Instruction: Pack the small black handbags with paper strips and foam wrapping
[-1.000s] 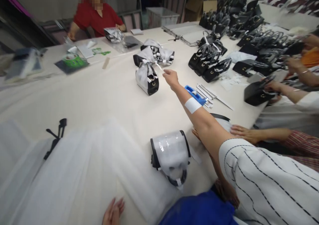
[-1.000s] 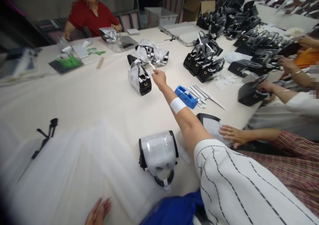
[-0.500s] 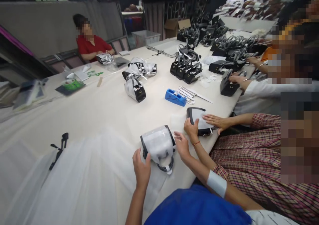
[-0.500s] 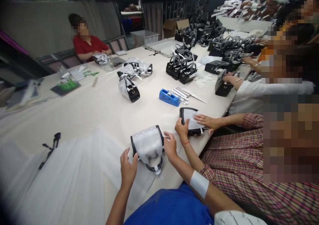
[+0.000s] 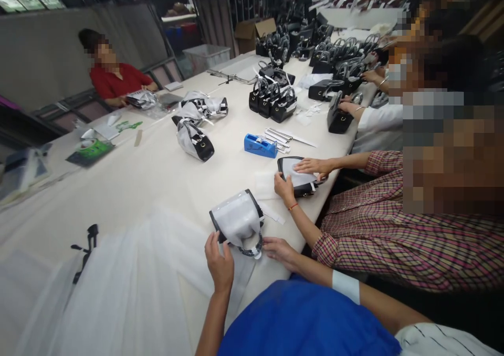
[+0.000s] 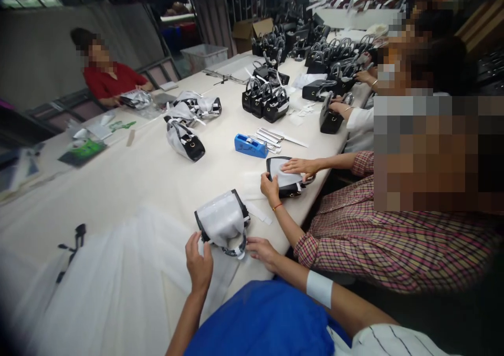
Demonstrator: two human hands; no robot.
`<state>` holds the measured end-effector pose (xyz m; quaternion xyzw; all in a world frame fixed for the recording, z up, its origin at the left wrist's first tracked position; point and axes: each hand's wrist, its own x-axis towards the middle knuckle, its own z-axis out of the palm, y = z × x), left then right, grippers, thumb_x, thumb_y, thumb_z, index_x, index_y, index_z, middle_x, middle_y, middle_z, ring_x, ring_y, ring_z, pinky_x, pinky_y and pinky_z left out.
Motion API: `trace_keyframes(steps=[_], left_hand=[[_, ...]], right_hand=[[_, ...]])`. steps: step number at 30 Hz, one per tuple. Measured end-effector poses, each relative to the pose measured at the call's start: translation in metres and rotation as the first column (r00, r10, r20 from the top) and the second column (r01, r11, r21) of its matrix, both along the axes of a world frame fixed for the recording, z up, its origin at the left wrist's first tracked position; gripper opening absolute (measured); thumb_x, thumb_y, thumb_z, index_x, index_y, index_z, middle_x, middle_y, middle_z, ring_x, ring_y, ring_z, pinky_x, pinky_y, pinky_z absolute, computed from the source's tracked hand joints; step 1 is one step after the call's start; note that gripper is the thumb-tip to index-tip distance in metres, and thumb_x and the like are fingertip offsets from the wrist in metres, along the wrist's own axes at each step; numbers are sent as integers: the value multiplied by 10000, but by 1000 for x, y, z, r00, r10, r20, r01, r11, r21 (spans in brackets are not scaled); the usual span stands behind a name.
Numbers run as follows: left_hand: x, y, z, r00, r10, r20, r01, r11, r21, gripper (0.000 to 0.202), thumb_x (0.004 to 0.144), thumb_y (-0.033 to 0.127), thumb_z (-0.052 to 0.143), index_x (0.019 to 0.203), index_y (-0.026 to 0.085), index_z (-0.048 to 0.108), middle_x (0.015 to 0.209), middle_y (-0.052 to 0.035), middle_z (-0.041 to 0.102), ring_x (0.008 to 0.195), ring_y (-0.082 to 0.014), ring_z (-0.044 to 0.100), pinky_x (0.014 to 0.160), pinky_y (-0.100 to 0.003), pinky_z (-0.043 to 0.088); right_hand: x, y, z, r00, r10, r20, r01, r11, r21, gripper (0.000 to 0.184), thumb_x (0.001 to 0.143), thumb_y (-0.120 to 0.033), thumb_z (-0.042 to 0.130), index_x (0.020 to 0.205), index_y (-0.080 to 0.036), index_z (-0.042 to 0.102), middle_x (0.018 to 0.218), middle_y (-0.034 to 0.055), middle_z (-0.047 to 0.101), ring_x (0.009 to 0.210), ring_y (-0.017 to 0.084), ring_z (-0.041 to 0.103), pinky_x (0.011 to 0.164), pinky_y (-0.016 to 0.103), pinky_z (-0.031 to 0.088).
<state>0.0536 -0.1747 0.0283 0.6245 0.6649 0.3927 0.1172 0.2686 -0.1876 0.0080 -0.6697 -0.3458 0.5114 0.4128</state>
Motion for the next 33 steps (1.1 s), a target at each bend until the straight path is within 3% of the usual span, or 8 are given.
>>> trace_keyframes(steps=[3,7,11,14,17,23,28,33], left_hand=[[-1,-19,-6,977,-163,-139,175,981,85,363,872,160,443,1227,166,523,1179,-127,564,1165,-236,495,1029,-441,406],[13,-39,-13,795,-494,-353,529,848,5,419,842,107,477,1254,175,512,1152,-128,599,1127,-256,523,970,-463,436],[31,-37,-9,758,-460,-462,505,863,-32,451,845,128,491,1295,155,478,1209,-163,568,1135,-278,512,943,-473,436],[34,-10,4,770,-392,-503,442,897,-21,434,847,126,490,1281,146,488,1140,-147,596,1089,-274,525,966,-477,403],[27,34,25,757,-401,-517,456,890,-22,392,834,96,468,1219,142,529,970,-116,630,962,-251,564,934,-452,412],[7,116,65,767,-441,-466,441,890,-117,410,746,19,437,1095,182,577,902,-80,638,897,-241,583,859,-394,452],[2,145,72,821,-444,-359,416,896,-155,380,753,49,434,1068,191,592,946,-77,643,942,-228,598,858,-355,466],[6,155,76,864,-379,-332,343,925,-164,375,766,80,421,1082,184,595,1010,-93,638,990,-230,585,885,-350,453]], right_hand=[[-9,-12,-9,928,133,-348,-203,964,-172,179,690,-226,655,867,-200,670,845,12,678,862,182,666,673,225,493],[-11,-10,-7,777,143,-613,-293,944,-151,205,676,-136,592,835,-226,683,942,-18,701,979,172,652,750,205,496],[-11,-1,11,724,175,-667,-272,961,-43,264,692,-129,563,889,-236,703,1014,-9,703,1050,200,634,819,244,506],[-15,12,29,697,214,-685,-257,966,40,262,706,-133,569,906,-224,713,1027,13,704,1053,210,635,840,262,506],[-19,34,44,712,236,-661,-228,968,100,275,690,-124,603,929,-203,714,1024,60,706,994,215,657,813,290,521],[-14,97,45,946,122,-301,-63,978,198,210,724,-193,604,895,-149,718,840,72,715,767,175,638,725,295,516],[-11,139,26,991,3,-135,43,941,337,252,748,-240,590,953,-151,707,838,56,703,769,174,629,734,298,508],[-17,166,25,999,32,-41,-13,920,392,357,772,-232,555,1103,-173,673,815,44,685,731,155,615,670,258,498]])
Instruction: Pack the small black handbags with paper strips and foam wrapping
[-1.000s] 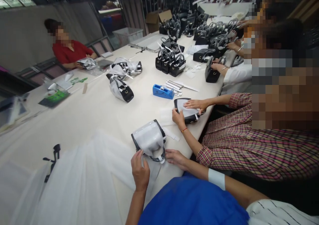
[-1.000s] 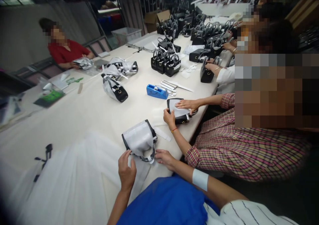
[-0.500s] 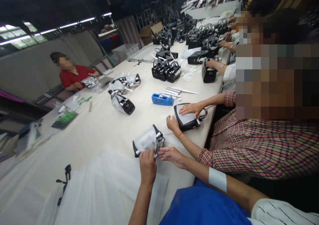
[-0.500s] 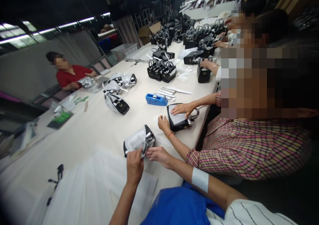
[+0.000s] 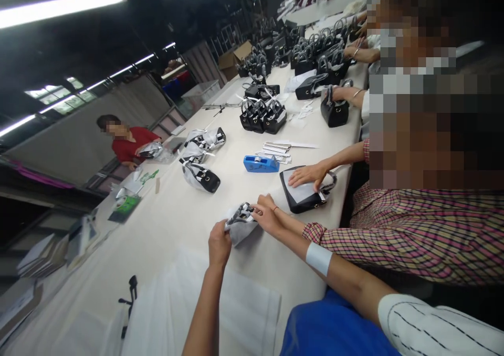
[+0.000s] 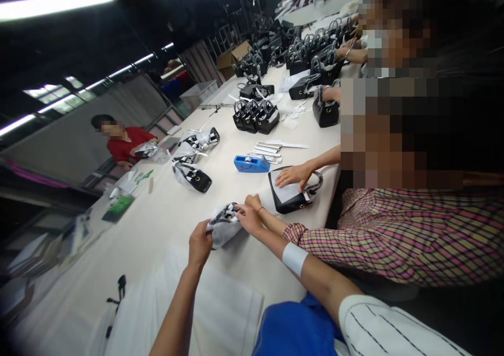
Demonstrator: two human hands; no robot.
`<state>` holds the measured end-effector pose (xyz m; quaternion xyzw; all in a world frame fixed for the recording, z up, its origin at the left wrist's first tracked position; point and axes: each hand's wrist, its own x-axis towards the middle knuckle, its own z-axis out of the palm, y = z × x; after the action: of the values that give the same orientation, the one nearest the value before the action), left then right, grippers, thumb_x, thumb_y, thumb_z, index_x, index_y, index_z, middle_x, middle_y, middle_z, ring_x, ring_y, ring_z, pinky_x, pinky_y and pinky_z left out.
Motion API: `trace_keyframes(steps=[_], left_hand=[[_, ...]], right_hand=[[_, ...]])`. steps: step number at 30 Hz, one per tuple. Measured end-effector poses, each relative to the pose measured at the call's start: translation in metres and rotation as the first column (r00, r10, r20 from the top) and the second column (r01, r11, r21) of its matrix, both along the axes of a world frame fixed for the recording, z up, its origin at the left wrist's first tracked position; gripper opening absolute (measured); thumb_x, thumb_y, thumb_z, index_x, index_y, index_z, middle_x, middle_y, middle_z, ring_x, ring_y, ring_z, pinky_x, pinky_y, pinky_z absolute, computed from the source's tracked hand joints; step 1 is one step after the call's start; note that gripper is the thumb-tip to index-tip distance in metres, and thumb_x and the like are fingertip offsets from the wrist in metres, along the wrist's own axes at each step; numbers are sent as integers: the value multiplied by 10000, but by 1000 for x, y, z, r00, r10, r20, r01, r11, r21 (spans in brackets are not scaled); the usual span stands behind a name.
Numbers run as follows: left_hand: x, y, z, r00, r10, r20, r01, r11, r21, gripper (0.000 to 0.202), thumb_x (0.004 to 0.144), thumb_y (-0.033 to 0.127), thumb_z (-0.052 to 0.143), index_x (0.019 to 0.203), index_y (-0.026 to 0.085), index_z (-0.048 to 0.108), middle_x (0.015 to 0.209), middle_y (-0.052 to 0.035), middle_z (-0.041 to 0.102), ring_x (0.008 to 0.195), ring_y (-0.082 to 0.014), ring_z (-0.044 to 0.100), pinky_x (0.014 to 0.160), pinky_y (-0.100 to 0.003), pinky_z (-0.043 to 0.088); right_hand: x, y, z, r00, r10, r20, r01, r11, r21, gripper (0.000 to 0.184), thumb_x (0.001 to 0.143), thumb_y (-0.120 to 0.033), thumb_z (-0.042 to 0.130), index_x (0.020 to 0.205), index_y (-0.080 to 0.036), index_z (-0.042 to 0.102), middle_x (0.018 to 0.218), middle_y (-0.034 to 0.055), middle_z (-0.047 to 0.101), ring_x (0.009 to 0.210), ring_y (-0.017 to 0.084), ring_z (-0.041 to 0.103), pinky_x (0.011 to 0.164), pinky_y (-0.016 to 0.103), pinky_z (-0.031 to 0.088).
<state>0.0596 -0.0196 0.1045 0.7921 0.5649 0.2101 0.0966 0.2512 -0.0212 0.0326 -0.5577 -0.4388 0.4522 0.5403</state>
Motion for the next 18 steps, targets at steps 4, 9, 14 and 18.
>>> trace_keyframes(steps=[4,9,14,18], left_hand=[[0,9,9,998,67,23,-66,997,-46,372,740,76,425,1035,203,612,994,-66,657,941,-203,592,834,-306,447],[-12,36,21,983,179,50,-167,970,-179,274,701,85,441,847,217,631,730,5,653,690,-144,573,646,-234,403],[-36,65,31,950,294,108,-268,941,-206,204,685,152,496,804,204,653,756,-8,683,724,-157,595,668,-245,410],[-55,75,30,923,335,186,-288,927,-241,188,677,214,535,817,201,661,759,-7,687,727,-165,603,681,-261,430]], right_hand=[[-10,8,1,990,-138,-2,137,987,-81,388,771,-209,491,1118,-129,647,804,59,668,684,157,614,637,265,499],[-23,-12,-21,972,-231,-54,222,965,-137,411,750,-192,424,1106,-145,624,863,50,660,651,153,612,632,271,489],[-33,-43,-65,994,-104,-46,89,963,-253,371,710,-194,413,974,-157,671,773,14,654,611,156,600,618,273,461],[-39,-62,-93,997,52,-52,-65,954,-294,330,697,-181,436,900,-161,696,733,11,665,635,170,607,628,283,461]])
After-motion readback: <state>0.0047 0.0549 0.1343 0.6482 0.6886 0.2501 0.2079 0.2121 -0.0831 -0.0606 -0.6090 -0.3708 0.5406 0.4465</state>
